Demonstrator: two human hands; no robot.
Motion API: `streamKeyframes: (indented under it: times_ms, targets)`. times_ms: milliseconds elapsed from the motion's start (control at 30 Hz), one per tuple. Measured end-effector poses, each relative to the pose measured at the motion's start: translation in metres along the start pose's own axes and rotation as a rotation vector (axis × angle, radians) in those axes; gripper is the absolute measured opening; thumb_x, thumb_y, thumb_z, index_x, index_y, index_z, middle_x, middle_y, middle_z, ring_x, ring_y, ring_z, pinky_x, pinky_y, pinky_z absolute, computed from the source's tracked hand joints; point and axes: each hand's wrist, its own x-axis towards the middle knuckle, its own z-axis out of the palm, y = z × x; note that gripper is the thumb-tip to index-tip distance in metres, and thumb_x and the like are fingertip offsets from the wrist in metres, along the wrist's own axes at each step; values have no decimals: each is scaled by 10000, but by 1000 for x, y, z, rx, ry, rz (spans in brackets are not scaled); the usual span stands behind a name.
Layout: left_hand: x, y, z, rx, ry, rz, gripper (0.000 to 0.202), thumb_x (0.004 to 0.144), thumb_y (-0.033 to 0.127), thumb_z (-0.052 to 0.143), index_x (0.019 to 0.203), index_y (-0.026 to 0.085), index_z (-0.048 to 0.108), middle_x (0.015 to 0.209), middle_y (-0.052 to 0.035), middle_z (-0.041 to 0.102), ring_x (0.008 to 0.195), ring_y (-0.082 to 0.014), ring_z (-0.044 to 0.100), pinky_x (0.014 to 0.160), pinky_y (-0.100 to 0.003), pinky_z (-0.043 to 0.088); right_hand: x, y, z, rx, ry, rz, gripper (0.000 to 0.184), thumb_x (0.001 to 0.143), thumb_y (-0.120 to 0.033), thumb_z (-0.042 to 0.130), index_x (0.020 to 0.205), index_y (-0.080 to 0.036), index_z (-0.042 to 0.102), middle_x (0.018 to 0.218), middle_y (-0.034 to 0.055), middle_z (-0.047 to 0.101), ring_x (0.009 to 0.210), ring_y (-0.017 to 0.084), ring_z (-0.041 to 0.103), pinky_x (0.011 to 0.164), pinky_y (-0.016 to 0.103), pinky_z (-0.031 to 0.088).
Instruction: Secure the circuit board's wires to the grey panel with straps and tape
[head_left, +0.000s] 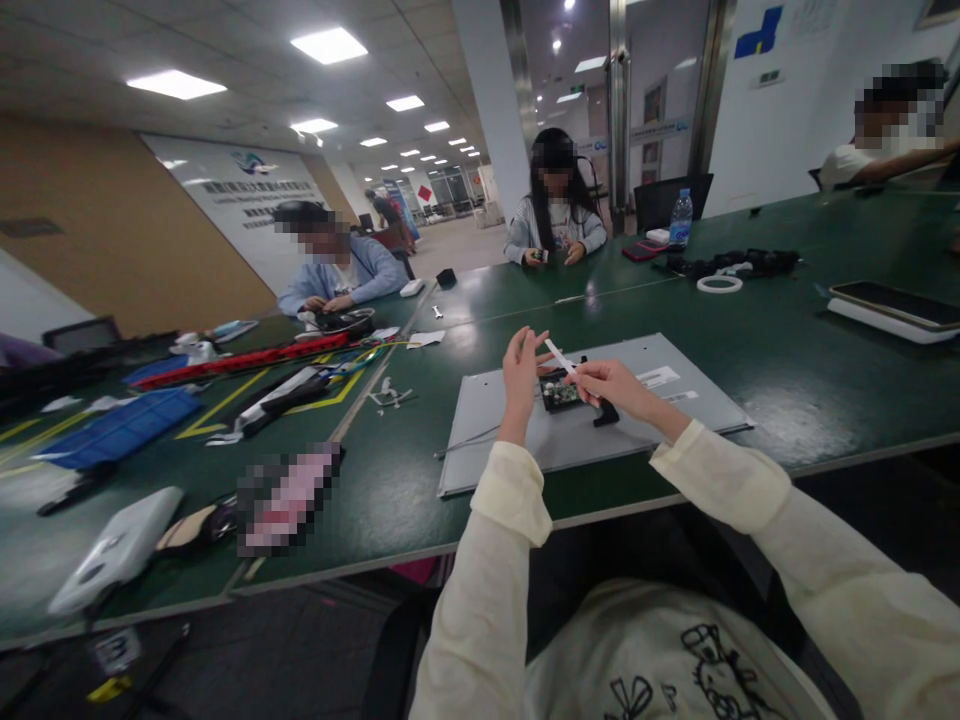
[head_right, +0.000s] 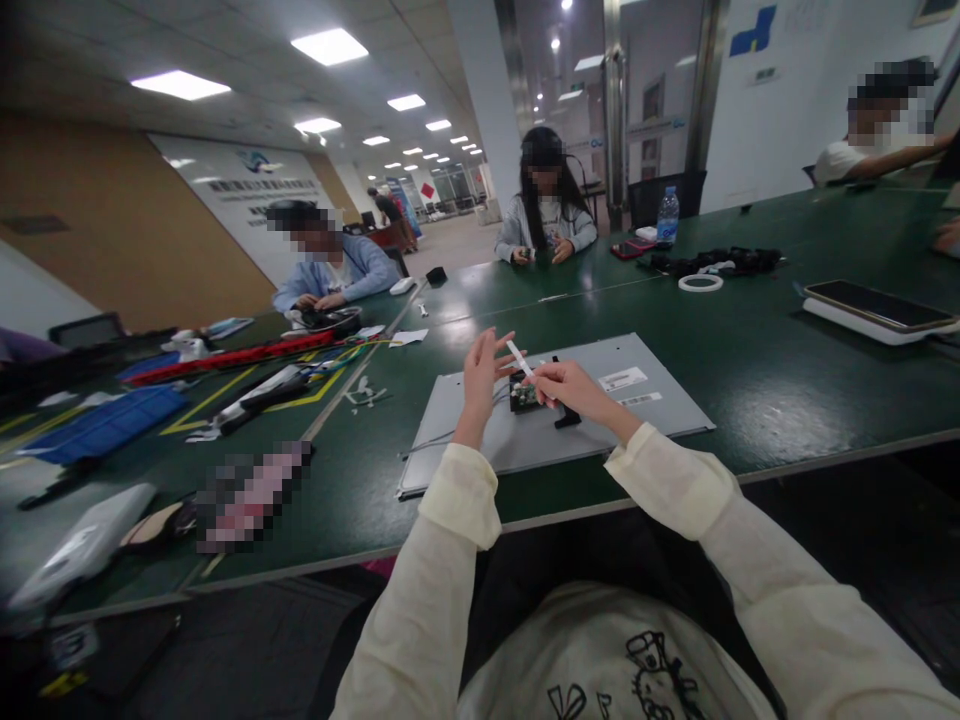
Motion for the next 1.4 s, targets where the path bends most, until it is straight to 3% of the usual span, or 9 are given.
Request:
streamKeyframes:
  times_ms: [133,300,433,633,900,1067,1233,1333,1400]
  targets:
    - [0,3,-5,-5,-108,-115,567,792,657,524,1000,146,654,1053,-156,704,806,-213,695,664,-300,536,-1,-2,2,-29,36,3,395,786,-539,592,839,-153,661,601,-7,578,484,77,468,473,209,368]
    - [-3,-1,-3,36,-213,-77,461,722,546,677,938,139,687,1038,-152,712,813,-197,687,699,-293,526,-1,1,4,-115,49,9,434,801,-565,562,789,-144,668,564,-2,565,462,77,456,463,211,355]
    - [-2,-2,-4,48,-138,23,406,694,492,717,909,149,688,971,-122,728,804,-187,685,670,-270,515,2,7,2,-164,121,49,434,794,-552,566,756,-135,678,544,5,561,441,79,447,443,212,340]
    - [-6,3,1,42,-87,49,392,678,492,725,883,160,682,944,-106,731,816,-201,693,667,-282,514,6,12,-2,-153,195,93,383,765,-501,591,733,-130,678,522,1,544,447,88,459,427,209,337]
    - [2,-3,-5,-4,12,92,348,752,431,670,1016,205,646,1138,-78,678,952,-191,675,725,-267,530,0,3,2,-164,100,21,395,802,-520,561,799,-142,676,524,-20,532,418,71,427,441,210,334]
    - [8,-7,-15,-76,135,-26,352,821,467,592,1023,179,606,1192,-115,651,865,-159,690,728,-263,530,-3,-1,5,-199,67,-14,400,826,-516,532,819,-146,682,526,-18,529,420,74,427,445,211,334]
    - [2,-6,-11,-129,-146,-220,530,804,627,535,932,126,651,1096,-180,684,858,-202,691,761,-318,544,-2,0,2,-189,111,-28,381,820,-506,541,827,-151,680,543,-13,546,430,84,443,453,221,345]
    - [-3,-5,-6,-101,-301,-193,466,772,556,629,948,127,677,1094,-167,690,877,-202,686,766,-303,540,-1,3,1,-196,117,-20,393,822,-515,538,808,-146,672,540,-14,544,428,81,443,452,217,347]
    - [-4,-6,-4,-69,-302,-146,411,754,493,679,942,128,686,1050,-154,706,854,-190,686,754,-288,534,0,5,2,-193,108,-2,400,819,-524,543,805,-144,666,542,-17,544,425,75,442,447,211,346]
